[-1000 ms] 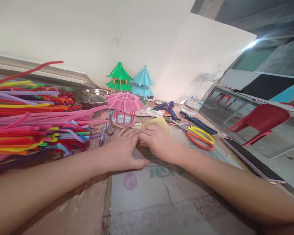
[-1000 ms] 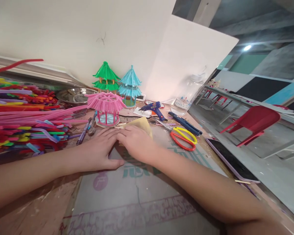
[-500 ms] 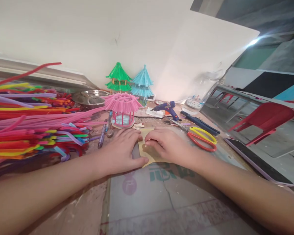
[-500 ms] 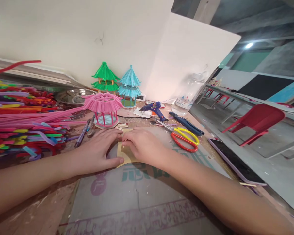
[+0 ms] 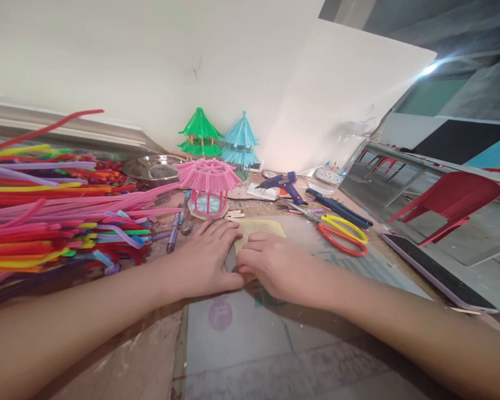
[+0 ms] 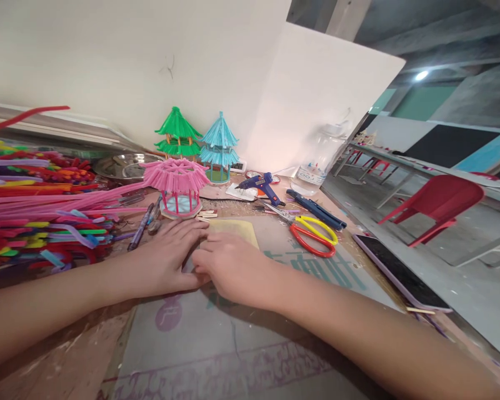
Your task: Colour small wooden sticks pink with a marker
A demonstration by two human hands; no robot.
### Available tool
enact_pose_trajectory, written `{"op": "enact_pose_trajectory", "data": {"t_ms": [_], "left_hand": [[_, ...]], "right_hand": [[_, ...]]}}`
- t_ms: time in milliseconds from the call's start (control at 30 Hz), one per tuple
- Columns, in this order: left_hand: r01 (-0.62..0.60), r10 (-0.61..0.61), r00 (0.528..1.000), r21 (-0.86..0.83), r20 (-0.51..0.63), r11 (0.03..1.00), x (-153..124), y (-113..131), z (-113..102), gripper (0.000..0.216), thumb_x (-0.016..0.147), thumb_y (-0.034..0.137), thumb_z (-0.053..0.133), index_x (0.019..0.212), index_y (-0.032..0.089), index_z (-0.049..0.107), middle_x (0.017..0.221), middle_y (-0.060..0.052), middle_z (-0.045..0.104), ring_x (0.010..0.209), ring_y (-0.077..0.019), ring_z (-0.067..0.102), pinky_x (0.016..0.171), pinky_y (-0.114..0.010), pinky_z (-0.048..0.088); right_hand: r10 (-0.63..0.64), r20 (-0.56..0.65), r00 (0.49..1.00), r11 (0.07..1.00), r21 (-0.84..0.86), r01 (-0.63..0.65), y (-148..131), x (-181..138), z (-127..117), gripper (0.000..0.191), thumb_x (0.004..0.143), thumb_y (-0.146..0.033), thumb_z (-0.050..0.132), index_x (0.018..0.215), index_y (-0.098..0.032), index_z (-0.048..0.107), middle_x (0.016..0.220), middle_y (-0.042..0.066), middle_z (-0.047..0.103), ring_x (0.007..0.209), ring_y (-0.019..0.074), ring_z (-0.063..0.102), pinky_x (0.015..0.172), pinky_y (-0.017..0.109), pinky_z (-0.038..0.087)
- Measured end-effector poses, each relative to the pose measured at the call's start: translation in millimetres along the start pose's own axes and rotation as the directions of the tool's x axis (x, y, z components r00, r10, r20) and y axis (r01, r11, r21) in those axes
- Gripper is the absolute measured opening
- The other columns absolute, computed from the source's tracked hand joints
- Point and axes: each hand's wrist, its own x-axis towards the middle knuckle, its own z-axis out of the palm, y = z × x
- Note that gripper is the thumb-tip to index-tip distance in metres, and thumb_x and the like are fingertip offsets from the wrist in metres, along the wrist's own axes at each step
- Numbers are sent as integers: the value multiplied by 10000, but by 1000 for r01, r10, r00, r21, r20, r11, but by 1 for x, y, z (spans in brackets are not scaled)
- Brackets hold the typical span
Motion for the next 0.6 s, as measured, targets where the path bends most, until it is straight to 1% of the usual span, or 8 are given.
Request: {"op": "enact_pose_trajectory", "data": {"t_ms": [67,167,233,300,367,433,533,600], "left_hand": [[-9,9,1000,5,7,1000,0,0,0,567,737,461,636,1198,149,526,1336,-164,536,1317,-353,405,1111,-550,273],[-4,4,1000,-14,-3,1000,1,1,-1,574,753,454,626,1223,147,510,1328,-159,540,1313,-342,408,1113,-539,273],[2,-2,1000,-27,-10,1000,0,0,-2,562,752,439,629,1220,151,511,1314,-151,549,1300,-339,422,1102,-532,290],[1,-2,1000,-30,-20,1000,0,0,-1,540,740,432,642,1194,163,526,1291,-143,565,1284,-342,440,1089,-528,310],[-12,11,999,-19,-34,1000,0,-1,1,542,717,426,664,1171,159,538,1291,-150,565,1288,-352,435,1088,-533,311],[-23,23,999,-7,-42,1000,0,-2,2,550,708,419,673,1166,146,541,1307,-163,552,1298,-356,423,1098,-539,298],[-5,4,1000,-21,-30,1000,0,-1,1,579,722,420,659,1208,136,519,1329,-166,539,1306,-341,418,1116,-535,277],[16,-16,1000,-38,-18,999,0,0,0,602,725,421,655,1231,132,504,1332,-166,538,1312,-336,415,1125,-529,268]], "right_hand": [[-16,-5,1000,999,-37,16,2,1,1,160,800,-51,560,685,-157,592,699,37,612,684,163,510,668,274,427],[-14,-20,1000,992,-128,11,14,7,5,92,846,-84,566,791,-117,631,804,97,662,774,197,547,731,312,441],[-1,-31,1000,990,-142,-3,18,9,6,74,858,-87,569,849,-104,641,866,119,679,817,206,566,762,324,444],[5,-13,1000,995,-99,-6,14,7,5,80,845,-83,576,810,-124,634,853,98,680,789,191,570,747,306,448],[3,19,1000,998,-56,-2,7,4,3,130,823,-69,577,728,-152,607,772,56,661,726,171,556,701,282,449],[-10,21,1000,998,-63,12,4,3,3,148,817,-64,577,707,-161,594,740,44,646,723,170,553,705,283,452],[-5,20,1000,990,-140,7,8,8,6,75,857,-95,569,824,-143,616,864,90,673,836,198,571,800,332,458],[11,22,1000,988,-156,-7,12,11,7,59,873,-112,562,881,-137,615,935,114,678,884,209,571,825,351,458]]}}
